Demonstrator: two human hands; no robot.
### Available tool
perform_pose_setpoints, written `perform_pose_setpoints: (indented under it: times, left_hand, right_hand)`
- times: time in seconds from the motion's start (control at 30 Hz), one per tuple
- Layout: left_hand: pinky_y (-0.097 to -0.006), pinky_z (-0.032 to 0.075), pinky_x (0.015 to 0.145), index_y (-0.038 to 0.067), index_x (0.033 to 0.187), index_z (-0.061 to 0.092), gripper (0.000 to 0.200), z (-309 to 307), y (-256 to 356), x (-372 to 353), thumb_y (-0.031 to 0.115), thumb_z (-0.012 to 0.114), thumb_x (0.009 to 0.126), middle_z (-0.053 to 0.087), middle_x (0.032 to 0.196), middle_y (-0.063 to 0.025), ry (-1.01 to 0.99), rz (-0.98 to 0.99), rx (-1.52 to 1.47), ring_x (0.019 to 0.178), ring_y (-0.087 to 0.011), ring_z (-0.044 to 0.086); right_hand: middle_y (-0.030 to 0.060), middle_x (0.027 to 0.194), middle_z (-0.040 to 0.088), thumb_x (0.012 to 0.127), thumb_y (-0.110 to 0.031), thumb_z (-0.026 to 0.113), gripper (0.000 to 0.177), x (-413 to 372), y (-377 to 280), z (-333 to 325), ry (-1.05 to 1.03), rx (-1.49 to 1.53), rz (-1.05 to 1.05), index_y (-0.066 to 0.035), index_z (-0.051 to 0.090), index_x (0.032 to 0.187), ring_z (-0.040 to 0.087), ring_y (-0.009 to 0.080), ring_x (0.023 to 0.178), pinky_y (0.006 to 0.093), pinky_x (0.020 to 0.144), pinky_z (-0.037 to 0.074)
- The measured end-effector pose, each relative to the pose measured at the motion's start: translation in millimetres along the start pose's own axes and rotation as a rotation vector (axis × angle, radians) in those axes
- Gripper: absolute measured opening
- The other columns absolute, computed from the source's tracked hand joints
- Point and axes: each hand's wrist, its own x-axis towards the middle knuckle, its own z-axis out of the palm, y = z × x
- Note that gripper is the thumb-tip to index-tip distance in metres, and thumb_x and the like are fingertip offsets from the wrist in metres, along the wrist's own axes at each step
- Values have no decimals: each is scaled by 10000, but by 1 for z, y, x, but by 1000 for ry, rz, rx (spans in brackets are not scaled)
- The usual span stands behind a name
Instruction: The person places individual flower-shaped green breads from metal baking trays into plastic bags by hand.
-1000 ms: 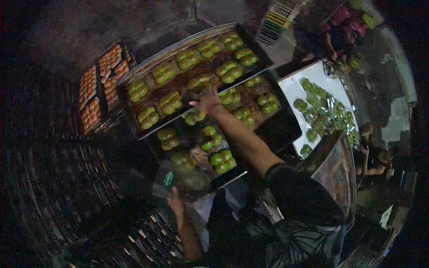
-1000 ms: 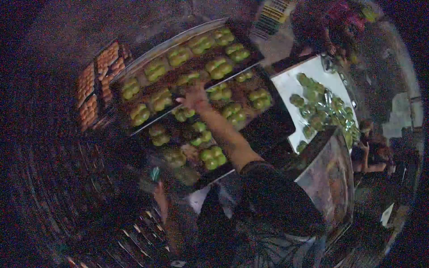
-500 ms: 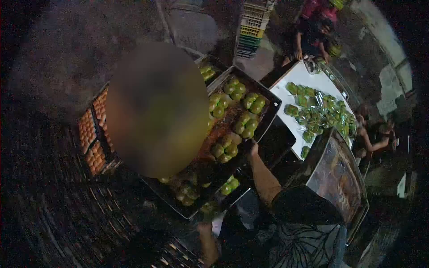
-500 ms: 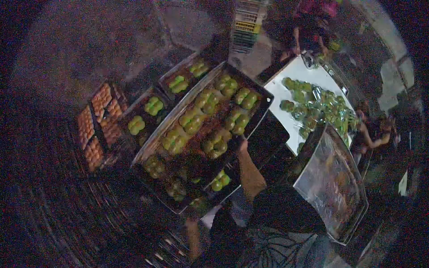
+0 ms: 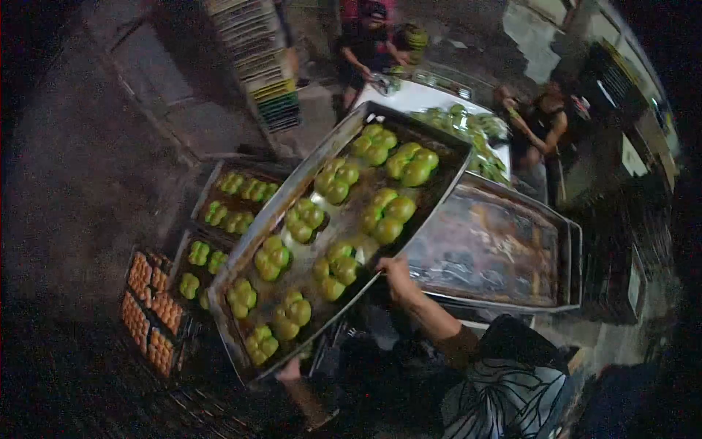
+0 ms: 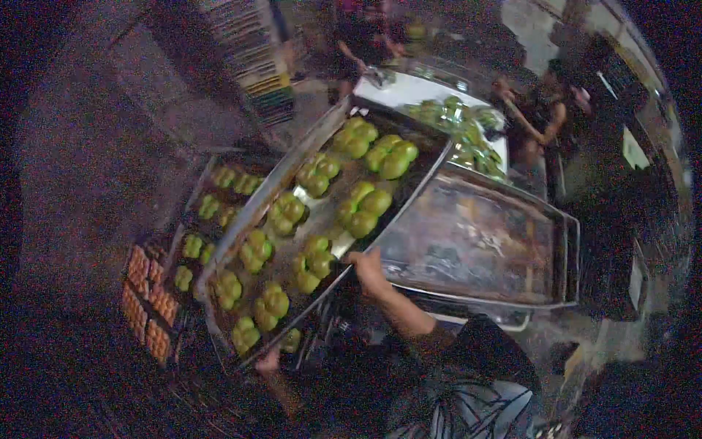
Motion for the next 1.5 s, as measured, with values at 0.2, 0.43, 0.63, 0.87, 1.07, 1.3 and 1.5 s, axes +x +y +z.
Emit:
perform_pose_setpoints:
  times: [0.2,0.43,0.63,0.87,1.07,1.3,1.5]
  left_hand:
    - [-537,304,910,23,1171,413,417,65,-108,-83,273,313,852,391,1231,-151,132,-143,-172,1108,-333,390]
    - [-452,298,948,15,1208,336,476,35,-215,-131,216,437,789,312,1279,-187,-268,14,200,1189,-327,296]
    - [-395,198,1017,21,1290,174,657,82,-210,-185,356,485,818,208,1338,-143,-689,125,364,1222,-286,233]
    - [-375,413,817,72,981,509,238,123,-264,-208,263,429,861,556,949,-97,-780,-268,457,891,-237,523]
    - [-344,462,693,0,1075,460,384,135,-319,-197,289,485,823,552,925,-107,-812,-867,796,804,-257,559]
    - [-326,443,770,14,1048,483,335,112,-418,-206,273,496,835,545,965,-88,-1144,-948,1314,842,-183,543]
    - [-270,418,690,-16,1004,515,443,72,-549,-203,262,659,692,559,910,-68,-1230,599,1939,807,-142,527]
  right_hand:
    - [18,637,453,623,-109,491,51,-29,-54,-224,80,587,72,-84,456,650,487,178,606,288,554,426]
    - [43,688,489,630,-149,487,108,-42,-35,-432,299,783,-67,-80,461,709,489,191,636,342,560,413]
    - [62,730,497,662,-95,480,119,-22,12,-466,441,810,-213,-16,495,750,503,185,703,309,656,417]
    - [330,1253,200,678,-243,616,862,29,105,-440,1258,-694,353,158,79,1219,236,378,1182,391,982,186]
    - [269,1309,180,777,-412,514,790,-2,87,-420,1053,-919,-290,112,169,1256,166,353,1228,415,999,138]
    - [57,794,616,755,-187,581,299,-50,16,-394,-19,154,-11,33,562,957,555,177,685,317,654,447]
    - [79,634,595,707,-45,547,170,-33,50,-508,397,-242,-105,22,591,857,536,125,586,278,547,426]
